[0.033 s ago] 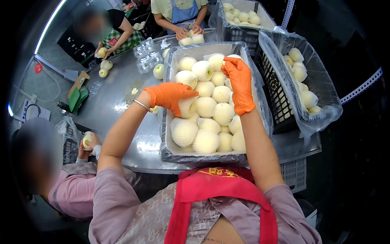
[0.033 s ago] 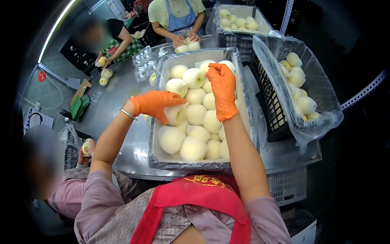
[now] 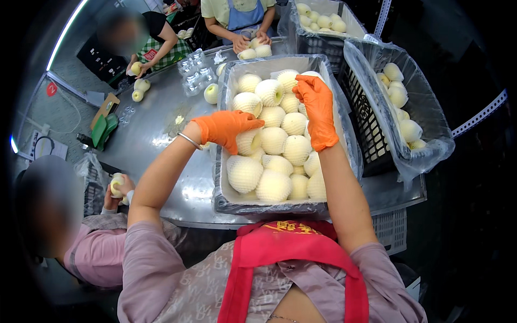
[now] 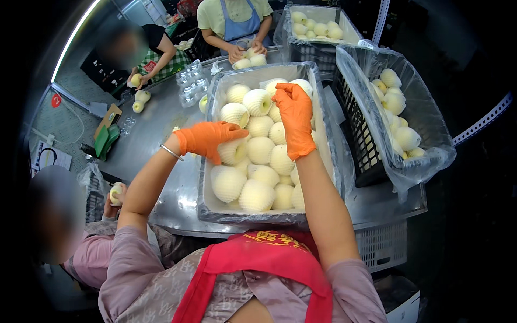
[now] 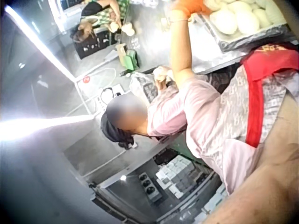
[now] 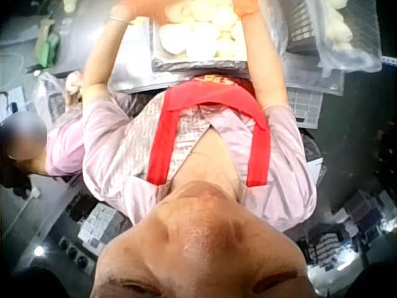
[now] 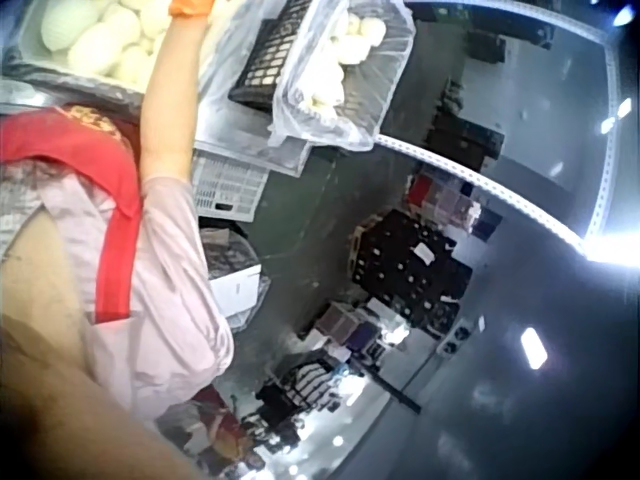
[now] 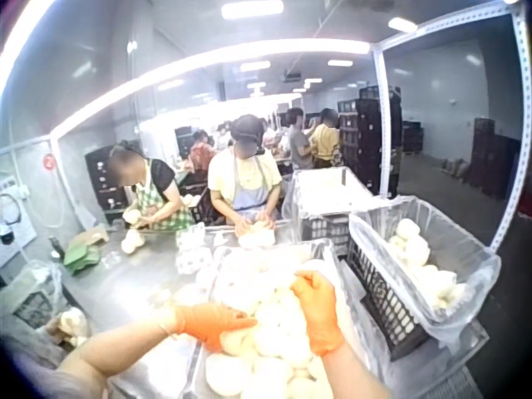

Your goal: The person wraps peeled apples in white foam netting and places them into a plastic crate. They pick up each apple, stretch the netting over it, and then arrange the wrapped apples in the crate.

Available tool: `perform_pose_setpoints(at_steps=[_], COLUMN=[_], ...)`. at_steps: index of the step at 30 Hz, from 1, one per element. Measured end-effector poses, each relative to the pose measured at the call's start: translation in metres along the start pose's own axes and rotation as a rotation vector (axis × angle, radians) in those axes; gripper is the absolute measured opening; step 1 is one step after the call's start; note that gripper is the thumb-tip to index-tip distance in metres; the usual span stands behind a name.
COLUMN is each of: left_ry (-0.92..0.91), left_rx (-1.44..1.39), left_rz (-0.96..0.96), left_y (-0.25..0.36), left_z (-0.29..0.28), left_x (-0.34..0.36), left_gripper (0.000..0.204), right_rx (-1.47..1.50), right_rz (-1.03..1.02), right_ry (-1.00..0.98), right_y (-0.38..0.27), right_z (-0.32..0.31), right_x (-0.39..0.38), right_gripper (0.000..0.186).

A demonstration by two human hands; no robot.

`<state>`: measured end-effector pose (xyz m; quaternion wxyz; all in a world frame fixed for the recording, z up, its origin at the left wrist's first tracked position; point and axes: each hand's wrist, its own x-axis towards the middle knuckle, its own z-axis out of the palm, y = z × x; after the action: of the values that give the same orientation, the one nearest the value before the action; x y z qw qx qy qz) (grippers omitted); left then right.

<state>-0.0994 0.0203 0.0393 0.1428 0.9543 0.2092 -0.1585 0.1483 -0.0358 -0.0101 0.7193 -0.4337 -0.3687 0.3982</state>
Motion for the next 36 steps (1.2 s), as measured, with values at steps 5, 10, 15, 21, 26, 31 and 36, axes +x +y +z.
perform_pose_setpoints(at_steps=[5, 10, 15, 21, 26, 31, 36], left_ry=[0.034, 0.049, 0.223, 0.047, 0.135, 0.532, 0.951], left_rx=[-0.004, -0.046, 0.046, 0.165, 0.098, -0.516, -0.89], left_rz=[-0.033, -0.07, 0.114, 0.089, 0.037, -0.1, 0.17], left_y=[0.003, 0.004, 0.035, 0.079, 0.081, 0.084, 0.079], left_z=[0.02, 0.02, 0.028, 0.045, 0.053, 0.002, -0.016], left_x=[0.007, 0.002, -0.025, -0.047, -0.053, -0.077, -0.034], left_gripper=[0.115, 0.112, 0.109, 0.097, 0.096, 0.109, 0.123], right_rx=[-0.034, -0.037, -0.059, -0.086, -0.063, -0.175, 0.108], right_rz=[0.03, 0.046, 0.042, 0.052, 0.028, 0.111, 0.29], right_ry=[-0.054, -0.057, -0.046, -0.083, -0.094, -0.22, -0.712], right_y=[0.015, 0.024, 0.026, 0.024, 0.028, 0.012, -0.022], right_z=[-0.003, -0.003, -0.006, 0.002, 0.001, 0.002, 0.011], right_x=[0.006, 0.004, 0.002, 0.002, 0.001, -0.002, -0.015], right_gripper=[0.022, 0.022, 0.022, 0.023, 0.023, 0.048, 0.084])
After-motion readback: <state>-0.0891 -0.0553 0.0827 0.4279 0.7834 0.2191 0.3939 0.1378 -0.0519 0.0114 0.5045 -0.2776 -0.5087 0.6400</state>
